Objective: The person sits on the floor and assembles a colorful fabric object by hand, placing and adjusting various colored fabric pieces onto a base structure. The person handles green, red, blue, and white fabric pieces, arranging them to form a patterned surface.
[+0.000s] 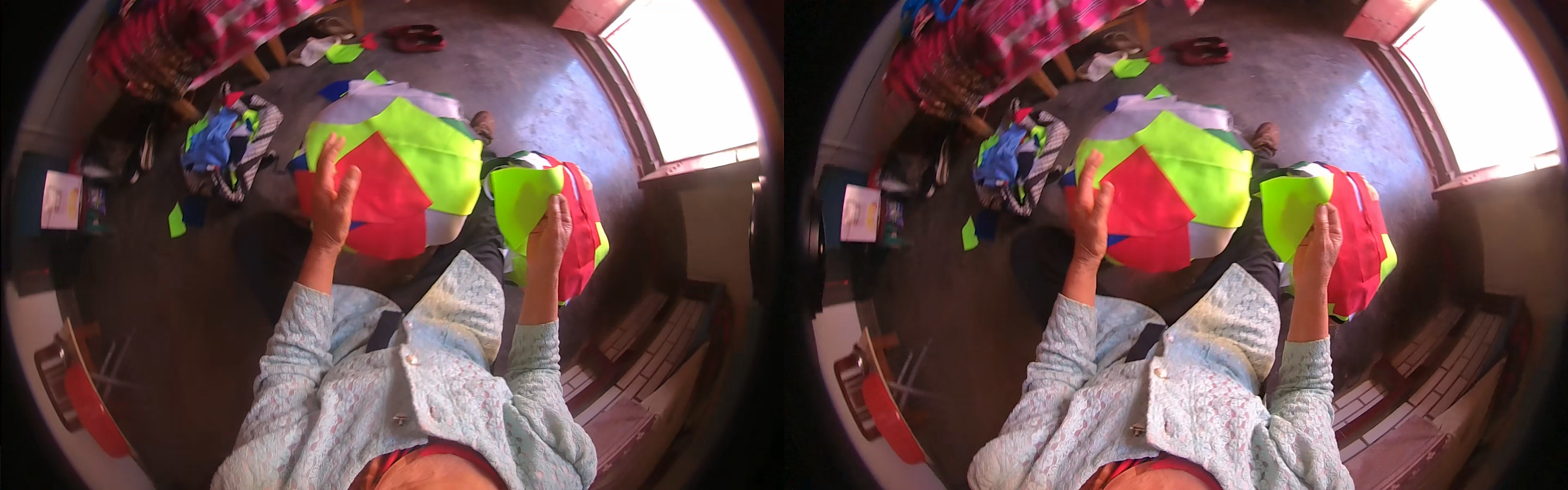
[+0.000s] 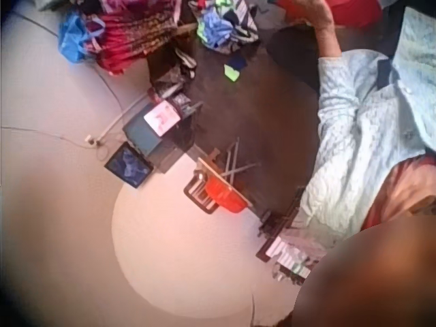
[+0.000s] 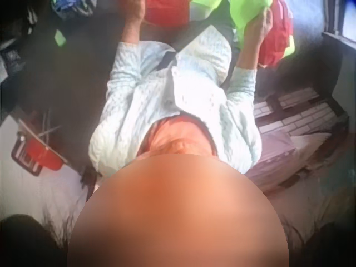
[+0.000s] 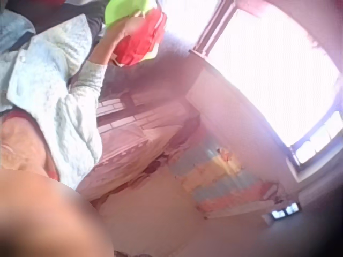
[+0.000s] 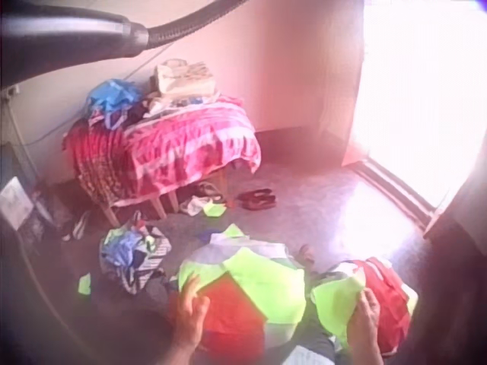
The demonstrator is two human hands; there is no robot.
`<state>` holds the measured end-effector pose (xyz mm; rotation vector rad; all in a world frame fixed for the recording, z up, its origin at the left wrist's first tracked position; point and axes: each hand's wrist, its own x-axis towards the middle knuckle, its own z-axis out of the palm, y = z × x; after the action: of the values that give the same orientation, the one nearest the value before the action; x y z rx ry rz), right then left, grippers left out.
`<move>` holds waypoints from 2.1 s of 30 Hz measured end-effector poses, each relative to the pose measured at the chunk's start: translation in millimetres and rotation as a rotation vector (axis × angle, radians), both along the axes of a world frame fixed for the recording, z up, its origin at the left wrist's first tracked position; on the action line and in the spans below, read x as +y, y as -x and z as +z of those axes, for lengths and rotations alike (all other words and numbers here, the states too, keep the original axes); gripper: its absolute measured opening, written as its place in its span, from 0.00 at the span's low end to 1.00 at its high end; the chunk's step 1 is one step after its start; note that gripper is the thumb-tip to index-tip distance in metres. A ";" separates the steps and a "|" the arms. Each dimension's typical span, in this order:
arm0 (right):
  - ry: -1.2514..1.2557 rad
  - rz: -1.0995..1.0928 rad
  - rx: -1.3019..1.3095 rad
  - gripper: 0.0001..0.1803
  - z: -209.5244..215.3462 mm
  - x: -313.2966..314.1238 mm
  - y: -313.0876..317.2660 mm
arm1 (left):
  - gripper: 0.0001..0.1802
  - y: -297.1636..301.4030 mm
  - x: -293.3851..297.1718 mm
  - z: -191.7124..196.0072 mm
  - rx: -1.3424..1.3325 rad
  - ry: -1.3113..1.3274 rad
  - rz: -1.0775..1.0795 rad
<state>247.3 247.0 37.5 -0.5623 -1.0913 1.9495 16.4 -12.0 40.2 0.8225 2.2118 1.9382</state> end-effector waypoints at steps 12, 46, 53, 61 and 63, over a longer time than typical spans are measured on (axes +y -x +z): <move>-1.288 0.297 -0.376 0.11 38.6 -138.6 79.4 | 0.26 -27.7 -77.6 -31.2 -0.801 -0.378 -0.122; -1.586 0.458 -0.606 0.36 -25.8 -149.7 63.3 | 0.20 -15.1 -100.6 -51.4 -0.455 -0.194 0.122; -1.577 0.508 -0.631 0.35 -23.3 -150.3 62.3 | 0.22 -16.9 -96.0 -51.6 -0.321 -0.065 0.249; -1.627 0.495 -0.677 0.36 -32.5 -149.4 63.3 | 0.18 -38.8 -48.0 -6.6 0.573 0.397 0.185; -1.631 0.448 -0.639 0.33 -38.6 -148.8 61.7 | 0.19 -40.5 -28.4 -5.2 0.619 0.444 0.017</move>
<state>185.6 98.2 -1.1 0.0577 -2.8101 0.5450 56.9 -40.4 35.0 1.4559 2.8185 1.2003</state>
